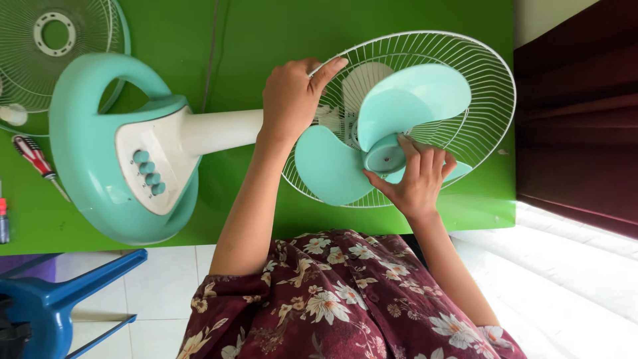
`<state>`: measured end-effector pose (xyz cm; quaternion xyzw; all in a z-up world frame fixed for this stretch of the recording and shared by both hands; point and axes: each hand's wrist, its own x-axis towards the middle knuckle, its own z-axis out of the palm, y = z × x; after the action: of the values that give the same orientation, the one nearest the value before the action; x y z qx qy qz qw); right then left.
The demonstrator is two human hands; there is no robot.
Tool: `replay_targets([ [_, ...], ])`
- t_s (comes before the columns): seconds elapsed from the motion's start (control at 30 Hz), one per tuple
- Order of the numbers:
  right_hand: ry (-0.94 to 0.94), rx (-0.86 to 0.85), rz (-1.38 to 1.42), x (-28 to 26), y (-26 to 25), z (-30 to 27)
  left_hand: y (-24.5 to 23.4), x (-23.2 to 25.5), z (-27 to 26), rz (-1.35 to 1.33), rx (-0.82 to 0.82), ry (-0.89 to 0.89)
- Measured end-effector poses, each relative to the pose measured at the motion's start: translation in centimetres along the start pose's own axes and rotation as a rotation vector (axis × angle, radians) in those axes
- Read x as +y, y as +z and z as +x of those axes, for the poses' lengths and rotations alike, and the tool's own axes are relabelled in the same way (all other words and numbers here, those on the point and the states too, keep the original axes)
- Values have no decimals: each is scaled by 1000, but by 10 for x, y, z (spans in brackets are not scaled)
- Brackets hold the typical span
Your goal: The person assembles a standing fan by attaching the front grille, fan blades, and rear cap to the motor housing. They secure each component by hand, aligning the parts and tightening the central hub to complete the assembly.
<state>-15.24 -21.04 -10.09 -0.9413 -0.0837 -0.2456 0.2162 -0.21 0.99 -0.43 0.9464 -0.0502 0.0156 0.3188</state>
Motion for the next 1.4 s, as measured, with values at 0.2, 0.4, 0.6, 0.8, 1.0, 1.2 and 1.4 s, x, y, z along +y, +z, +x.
replay_targets([
  [0.2, 110, 58, 29, -9, 13, -15, 1, -10, -2, -19, 6, 56],
  [0.4, 179, 66, 49, -19, 16, -16, 3, -17, -20, -57, 315, 432],
  [0.6, 578, 27, 623, -10, 8, -19, 45, -22, -77, 419, 95, 758],
  [0.8, 923, 49, 934, -6, 25, -31, 65, 2, -90, 549, -130, 697],
  [1.0, 898, -10, 879, -8, 20, -27, 59, 12, -82, 519, -265, 647],
  [1.2, 649, -80, 614, 1, 7, -18, 60, 14, -89, 519, -280, 609],
  [1.4, 775, -49, 769, -2, 25, -30, 56, 24, -84, 593, -356, 621],
])
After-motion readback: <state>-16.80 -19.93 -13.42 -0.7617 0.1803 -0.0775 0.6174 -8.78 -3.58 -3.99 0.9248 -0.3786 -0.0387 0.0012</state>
